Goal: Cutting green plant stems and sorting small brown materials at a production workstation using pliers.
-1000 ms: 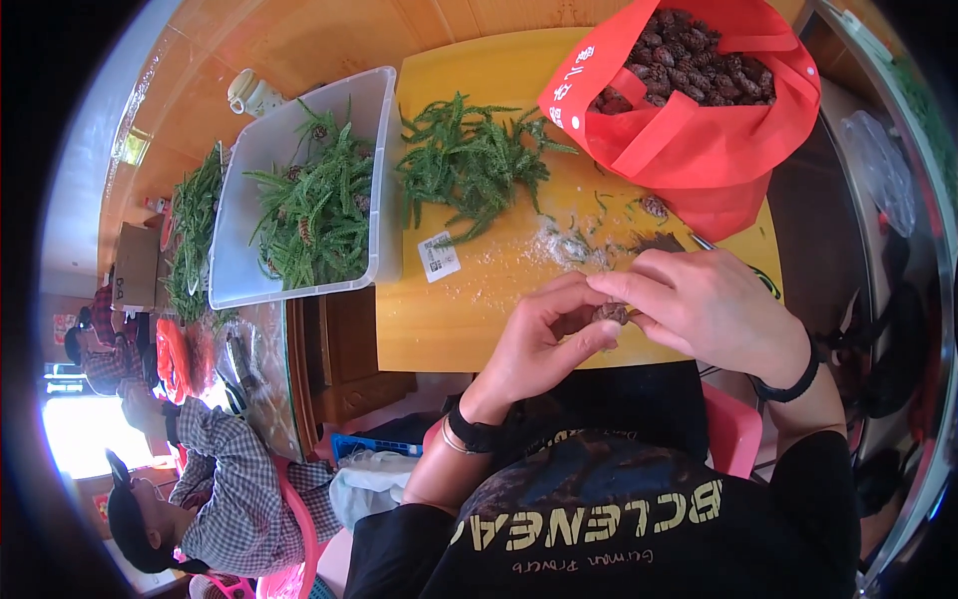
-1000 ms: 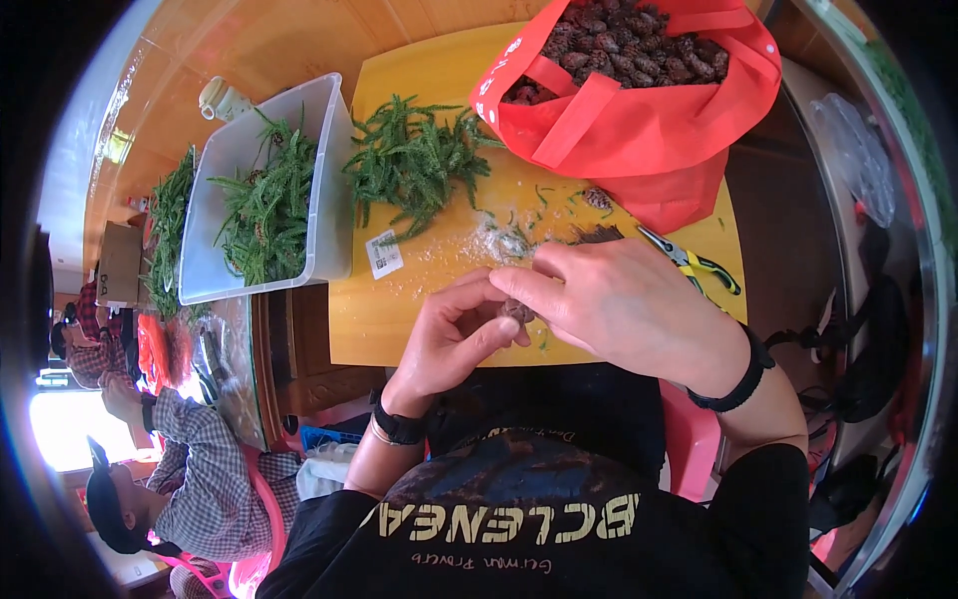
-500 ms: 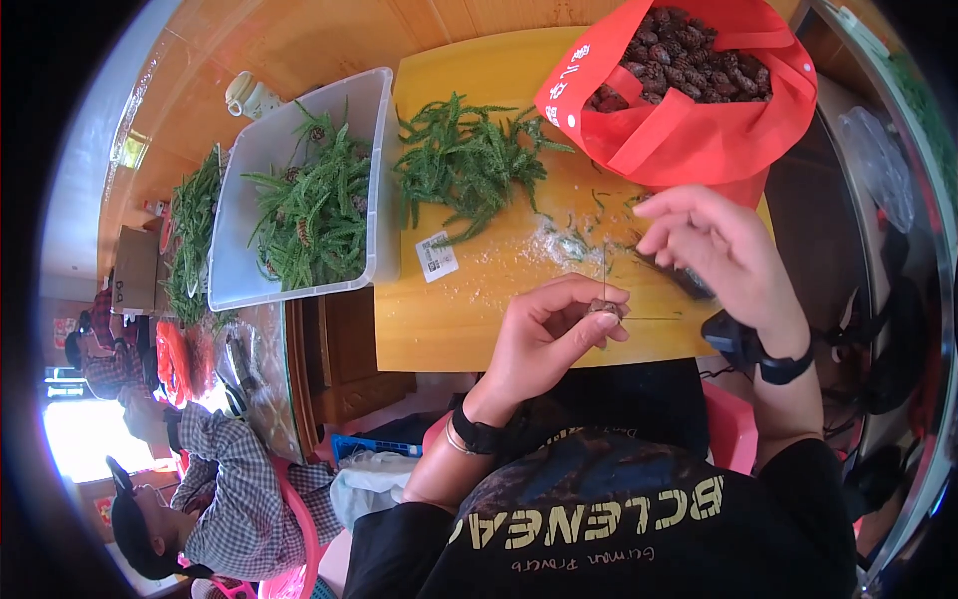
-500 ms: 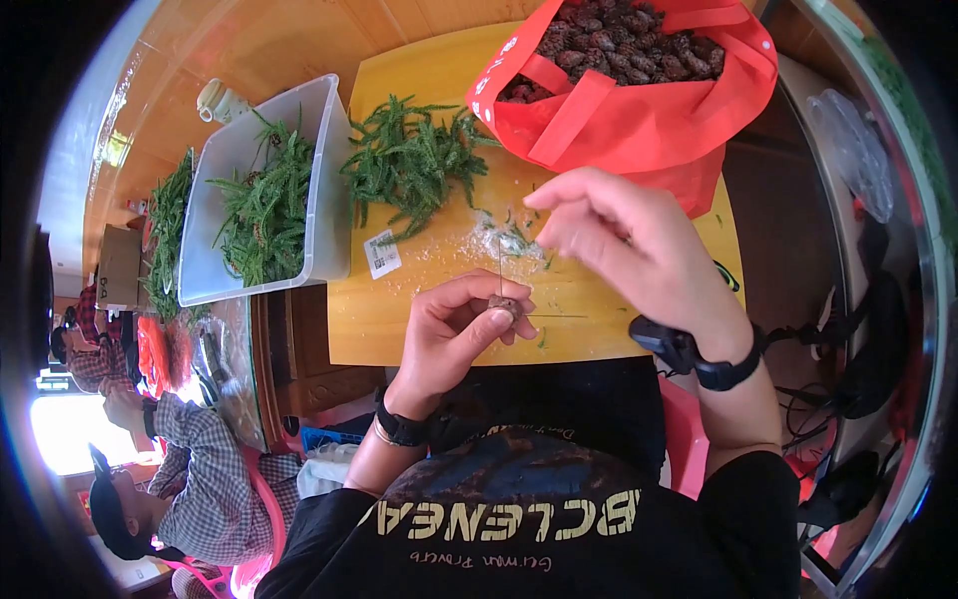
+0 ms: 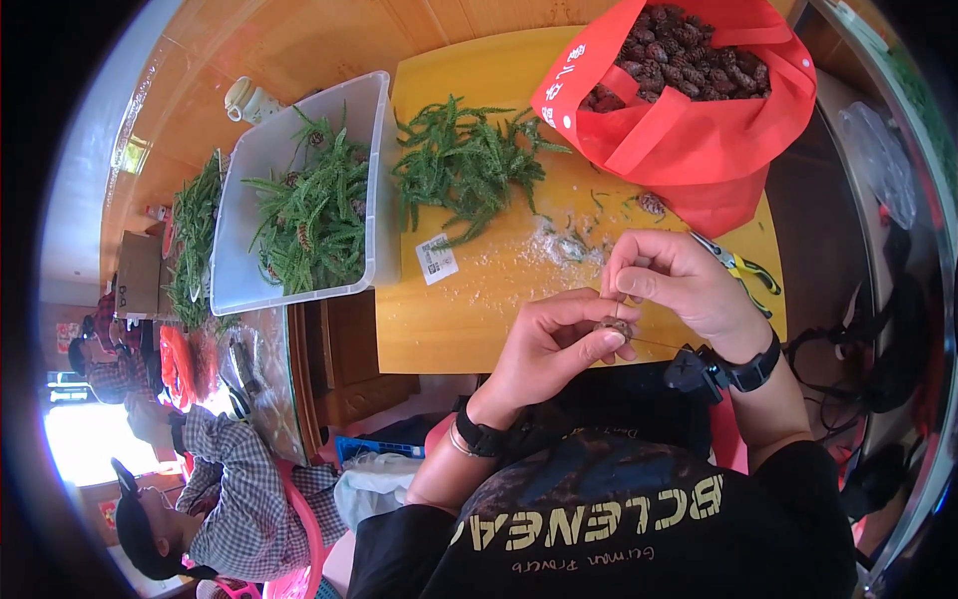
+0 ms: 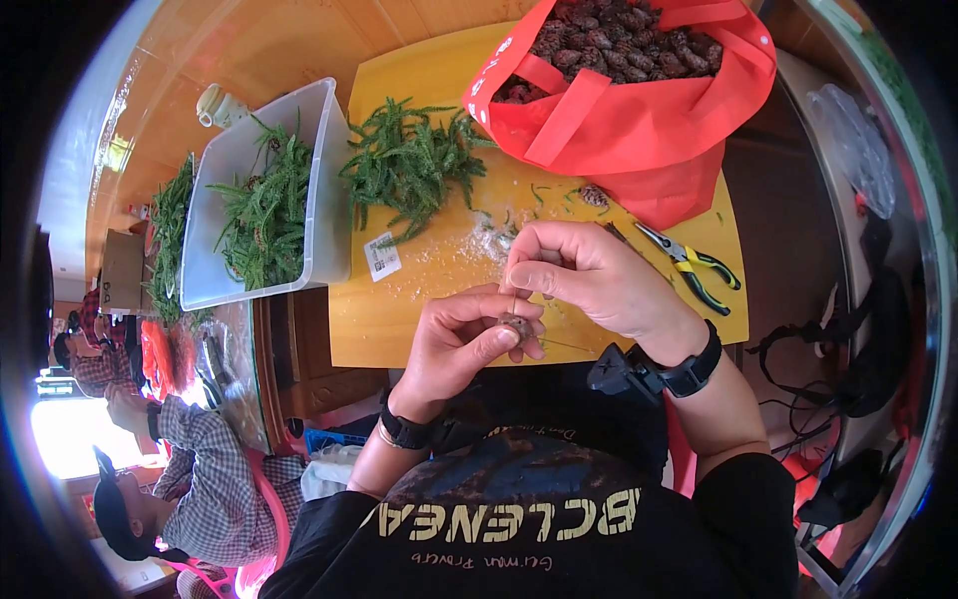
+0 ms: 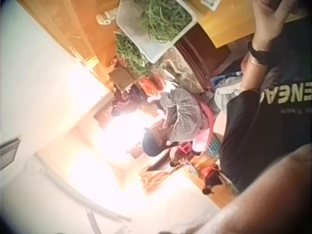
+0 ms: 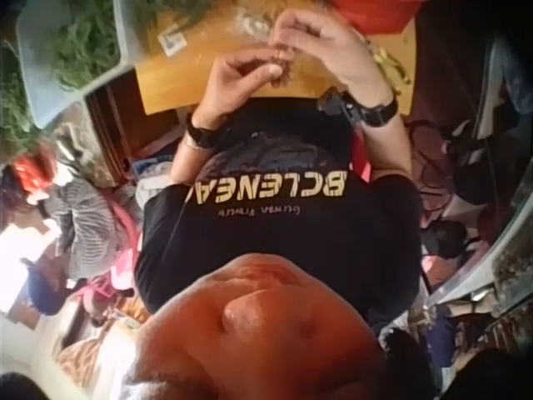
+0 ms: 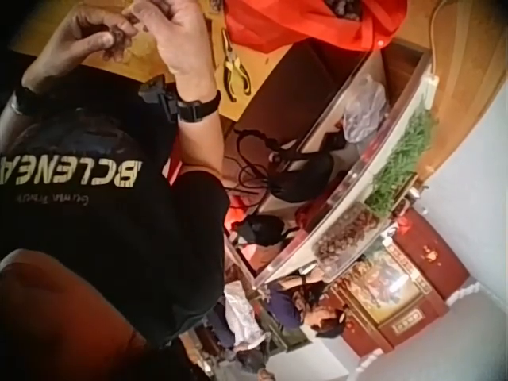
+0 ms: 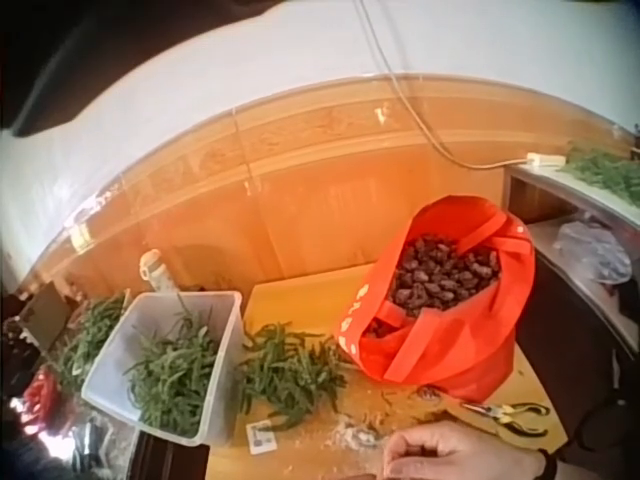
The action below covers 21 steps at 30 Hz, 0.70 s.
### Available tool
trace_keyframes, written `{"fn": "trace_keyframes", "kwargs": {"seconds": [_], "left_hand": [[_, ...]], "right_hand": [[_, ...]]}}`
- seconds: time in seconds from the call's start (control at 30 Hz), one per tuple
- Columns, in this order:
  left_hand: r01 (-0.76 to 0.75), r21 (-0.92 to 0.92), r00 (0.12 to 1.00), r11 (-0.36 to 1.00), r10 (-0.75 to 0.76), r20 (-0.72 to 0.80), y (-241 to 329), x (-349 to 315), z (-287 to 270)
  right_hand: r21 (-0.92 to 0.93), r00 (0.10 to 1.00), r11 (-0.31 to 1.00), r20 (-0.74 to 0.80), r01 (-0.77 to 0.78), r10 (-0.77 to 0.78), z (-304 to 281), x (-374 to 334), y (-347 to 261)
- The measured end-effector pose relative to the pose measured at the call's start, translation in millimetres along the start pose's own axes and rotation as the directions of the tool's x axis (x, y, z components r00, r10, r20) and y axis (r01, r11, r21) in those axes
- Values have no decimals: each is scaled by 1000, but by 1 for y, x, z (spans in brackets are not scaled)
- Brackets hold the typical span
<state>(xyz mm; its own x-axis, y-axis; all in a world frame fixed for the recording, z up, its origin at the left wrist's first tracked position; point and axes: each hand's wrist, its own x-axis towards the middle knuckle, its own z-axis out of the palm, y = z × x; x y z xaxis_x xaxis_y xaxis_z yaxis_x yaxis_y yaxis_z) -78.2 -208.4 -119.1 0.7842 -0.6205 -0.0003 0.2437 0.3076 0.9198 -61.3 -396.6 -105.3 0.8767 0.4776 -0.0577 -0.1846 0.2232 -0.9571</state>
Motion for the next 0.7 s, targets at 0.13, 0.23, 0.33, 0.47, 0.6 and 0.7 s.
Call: {"fn": "trace_keyframes", "kwargs": {"seconds": [0.13,0.23,0.33,0.47,0.6,0.7], "left_hand": [[20,17,1000,1000,-20,-9,2,0,1],[8,9,1000,1000,-8,-14,0,0,1],[25,32,1000,999,-24,-19,1,0,1],[-13,35,1000,999,14,-20,-2,0,2],[-43,59,998,997,45,-42,-3,0,5],[-59,79,996,995,64,-60,-3,1,7]], "right_hand": [[-1,1000,1000,-12,-28,28,3,-2,-4],[10,998,999,-38,-51,51,6,-2,-5],[23,996,998,-60,-63,64,8,-3,-5],[10,994,999,-95,-52,53,10,-4,-6],[16,990,999,-136,-39,41,10,-6,-3],[57,987,998,-156,-28,36,11,-6,-2]]}}
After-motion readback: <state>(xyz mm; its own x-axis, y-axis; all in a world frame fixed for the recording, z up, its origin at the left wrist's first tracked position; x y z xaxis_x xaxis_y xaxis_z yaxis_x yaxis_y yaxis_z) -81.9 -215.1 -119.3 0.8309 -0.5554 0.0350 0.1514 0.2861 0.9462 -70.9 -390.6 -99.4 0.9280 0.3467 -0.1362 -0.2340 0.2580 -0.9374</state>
